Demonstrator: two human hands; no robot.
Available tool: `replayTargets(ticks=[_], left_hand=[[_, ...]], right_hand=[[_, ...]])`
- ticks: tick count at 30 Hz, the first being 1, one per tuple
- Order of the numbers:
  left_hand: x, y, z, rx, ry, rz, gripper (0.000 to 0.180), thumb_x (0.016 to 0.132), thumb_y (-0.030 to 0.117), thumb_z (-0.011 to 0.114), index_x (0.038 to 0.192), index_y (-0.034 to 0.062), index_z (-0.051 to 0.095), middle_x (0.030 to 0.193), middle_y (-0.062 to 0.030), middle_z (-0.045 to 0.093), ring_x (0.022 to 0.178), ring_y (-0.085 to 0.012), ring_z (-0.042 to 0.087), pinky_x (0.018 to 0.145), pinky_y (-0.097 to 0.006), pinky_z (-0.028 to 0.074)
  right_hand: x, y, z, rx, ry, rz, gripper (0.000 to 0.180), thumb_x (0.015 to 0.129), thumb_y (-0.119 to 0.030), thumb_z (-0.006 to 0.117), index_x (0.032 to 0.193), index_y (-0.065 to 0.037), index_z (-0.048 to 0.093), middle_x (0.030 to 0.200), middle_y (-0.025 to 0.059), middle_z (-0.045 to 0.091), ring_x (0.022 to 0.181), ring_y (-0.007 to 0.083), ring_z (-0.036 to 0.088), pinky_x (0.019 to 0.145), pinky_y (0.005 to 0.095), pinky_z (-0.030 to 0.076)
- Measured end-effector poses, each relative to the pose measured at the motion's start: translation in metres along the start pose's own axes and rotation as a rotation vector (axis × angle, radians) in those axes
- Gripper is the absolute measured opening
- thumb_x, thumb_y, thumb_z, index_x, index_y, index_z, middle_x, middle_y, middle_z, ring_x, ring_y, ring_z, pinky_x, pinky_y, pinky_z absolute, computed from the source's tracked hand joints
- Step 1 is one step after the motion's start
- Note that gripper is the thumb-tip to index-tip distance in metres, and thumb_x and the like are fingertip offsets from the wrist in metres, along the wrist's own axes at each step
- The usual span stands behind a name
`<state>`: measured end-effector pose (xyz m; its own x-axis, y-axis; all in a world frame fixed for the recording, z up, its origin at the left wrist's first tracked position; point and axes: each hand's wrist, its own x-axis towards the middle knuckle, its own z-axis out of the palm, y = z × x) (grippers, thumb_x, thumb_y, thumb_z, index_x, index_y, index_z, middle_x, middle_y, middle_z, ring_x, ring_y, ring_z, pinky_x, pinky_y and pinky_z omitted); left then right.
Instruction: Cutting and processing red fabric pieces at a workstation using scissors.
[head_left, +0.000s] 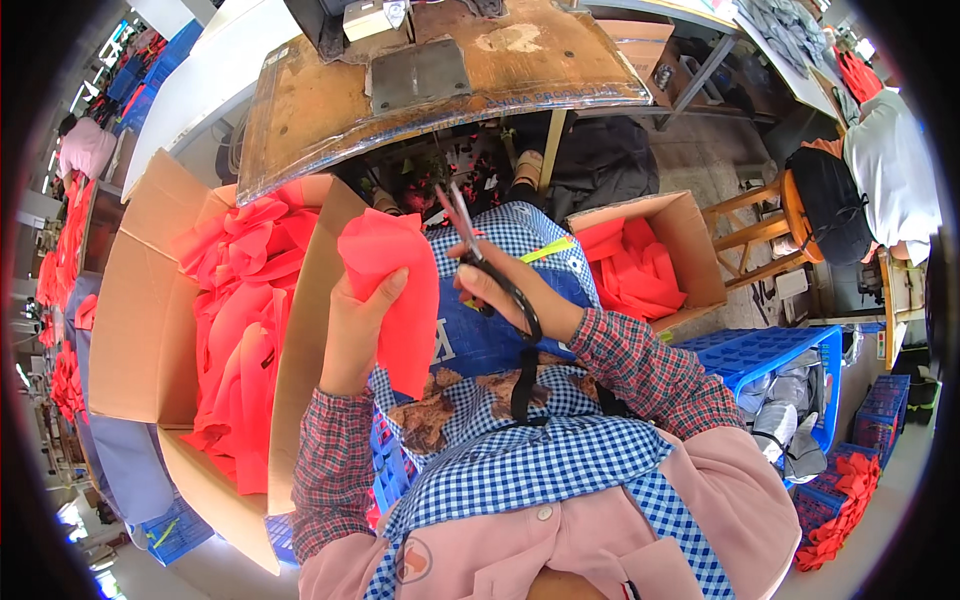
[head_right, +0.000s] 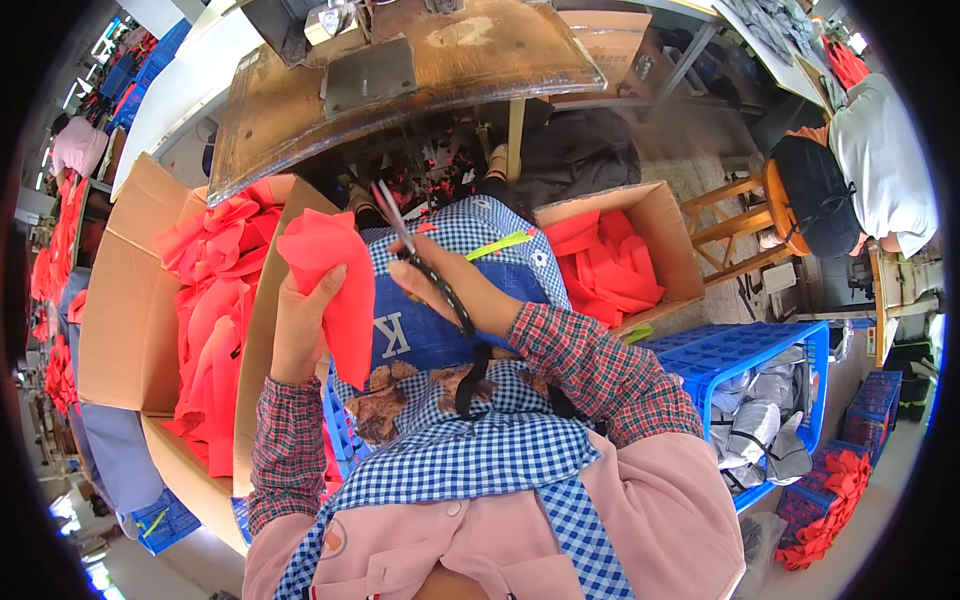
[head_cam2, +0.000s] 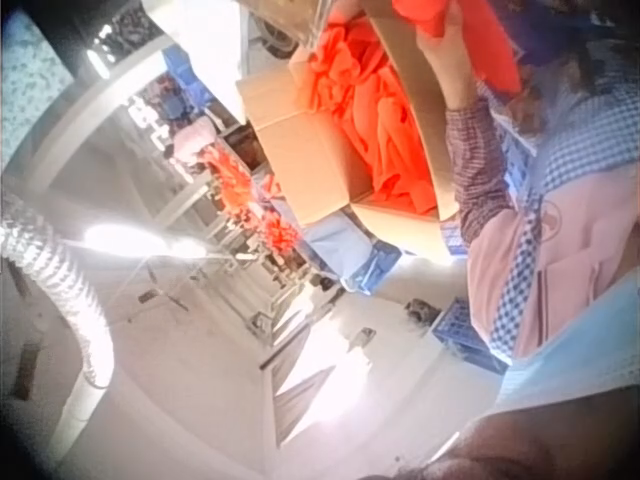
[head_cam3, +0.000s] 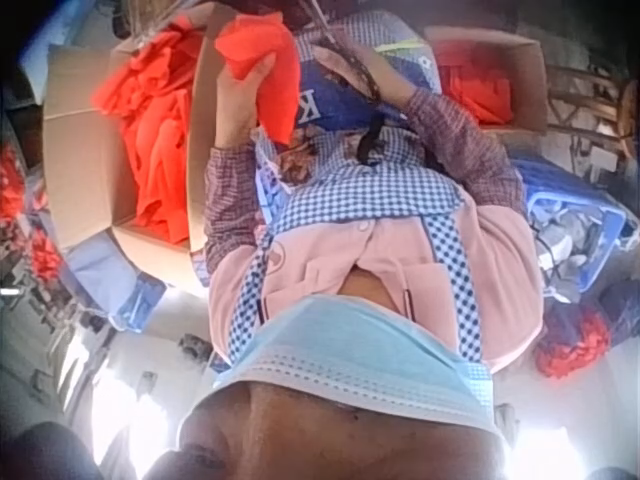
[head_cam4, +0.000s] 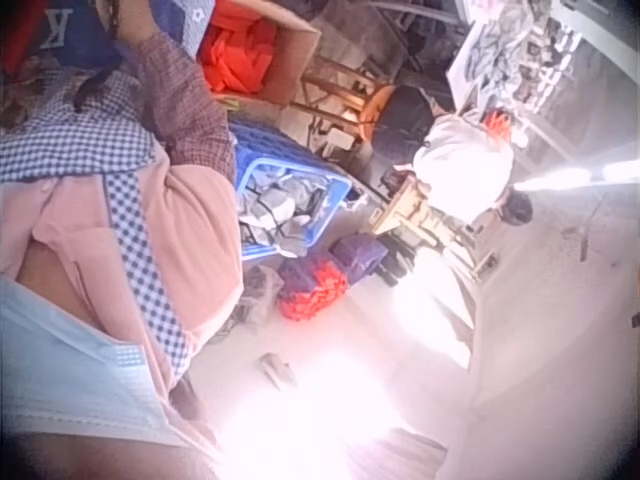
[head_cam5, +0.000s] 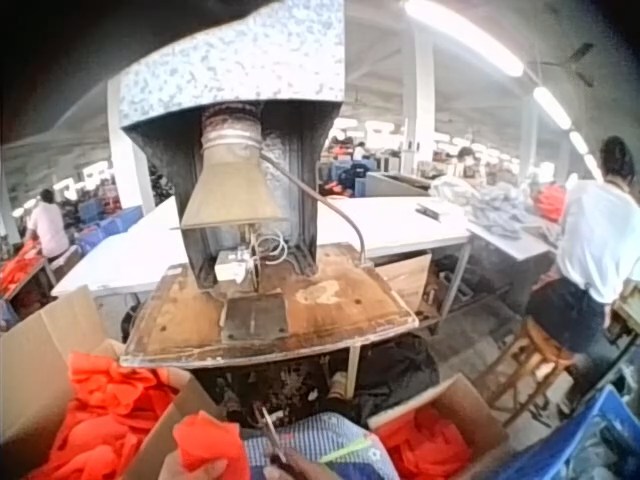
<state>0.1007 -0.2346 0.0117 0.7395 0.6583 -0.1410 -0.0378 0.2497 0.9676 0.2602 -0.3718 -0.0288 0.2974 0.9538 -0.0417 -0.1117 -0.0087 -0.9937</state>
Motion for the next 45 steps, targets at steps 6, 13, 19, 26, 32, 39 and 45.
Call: replayTargets(ticks=[6, 13, 19, 26, 32, 39, 45], left_hand=[[0.003, -0.002, -0.003, -0.069, -0.005, -0.047, 0.031, 0.091, 0.011, 0.065, 0.119, 0.0008, 0.055, 0.107, -0.0056, 0.065, 0.092, -0.0141, 0.064, 0.081, -0.028, 0.053], [0.002, -0.007, -0.002, -0.062, -0.032, -0.104, 0.031, 0.091, 0.01, 0.065, 0.119, 0.0005, 0.055, 0.108, -0.0066, 0.065, 0.093, -0.0143, 0.064, 0.08, -0.028, 0.054], [0.002, -0.003, 0.0, -0.05, -0.041, -0.109, 0.03, 0.091, 0.011, 0.065, 0.118, 0.0008, 0.056, 0.107, -0.0059, 0.065, 0.092, -0.0134, 0.064, 0.079, -0.027, 0.054], [0.0, 0.005, -0.005, 0.03, -0.049, -0.138, 0.033, 0.091, 0.012, 0.065, 0.121, 0.0014, 0.054, 0.104, -0.0057, 0.065, 0.088, -0.0125, 0.065, 0.075, -0.026, 0.055], [0.003, 0.007, -0.01, 0.138, -0.11, -0.184, 0.031, 0.091, 0.012, 0.065, 0.118, 0.0006, 0.056, 0.103, -0.0057, 0.066, 0.087, -0.0118, 0.065, 0.075, -0.025, 0.055], [0.004, 0.009, -0.011, 0.222, -0.152, -0.198, 0.03, 0.09, 0.013, 0.066, 0.116, -0.0004, 0.059, 0.102, -0.005, 0.066, 0.087, -0.0108, 0.064, 0.075, -0.024, 0.053], [0.009, 0.008, -0.014, 0.313, -0.208, -0.198, 0.029, 0.091, 0.014, 0.064, 0.117, -0.0004, 0.059, 0.101, -0.0036, 0.066, 0.086, -0.0098, 0.063, 0.076, -0.024, 0.052]], right_hand=[[-0.003, -0.003, 0.004, -0.186, -0.101, -0.029, 0.05, 0.096, -0.038, 0.057, 0.127, 0.0, 0.049, 0.095, 0.0047, 0.056, 0.087, 0.0105, 0.054, 0.079, 0.0258, 0.046], [0.002, 0.003, 0.007, -0.168, -0.056, -0.072, 0.049, 0.093, -0.042, 0.061, 0.12, -0.002, 0.055, 0.081, 0.0078, 0.058, 0.074, 0.0128, 0.053, 0.067, 0.0284, 0.044], [0.004, 0.015, 0.007, -0.126, -0.019, -0.126, 0.048, 0.092, -0.041, 0.063, 0.12, -0.002, 0.056, 0.082, 0.0065, 0.059, 0.072, 0.0113, 0.052, 0.067, 0.027, 0.044], [-0.002, -0.002, 0.0, -0.086, -0.098, 0.087, 0.038, 0.094, -0.031, 0.063, 0.114, 0.001, 0.058, 0.088, -0.0015, 0.057, 0.08, 0.0049, 0.051, 0.073, 0.021, 0.044], [-0.004, 0.002, -0.001, -0.089, -0.092, 0.053, 0.037, 0.094, -0.031, 0.062, 0.112, 0.0, 0.058, 0.084, -0.0021, 0.055, 0.077, 0.0044, 0.049, 0.07, 0.0206, 0.043], [-0.007, 0.0, -0.005, -0.256, -0.09, -0.012, 0.035, 0.096, -0.034, 0.058, 0.108, -0.002, 0.058, 0.077, 0.0004, 0.053, 0.069, 0.0075, 0.046, 0.063, 0.024, 0.04], [-0.016, 0.004, -0.004, -0.319, -0.051, 0.02, 0.035, 0.097, -0.037, 0.055, 0.101, -0.002, 0.059, 0.068, -0.0006, 0.05, 0.064, 0.009, 0.045, 0.06, 0.0261, 0.039]])
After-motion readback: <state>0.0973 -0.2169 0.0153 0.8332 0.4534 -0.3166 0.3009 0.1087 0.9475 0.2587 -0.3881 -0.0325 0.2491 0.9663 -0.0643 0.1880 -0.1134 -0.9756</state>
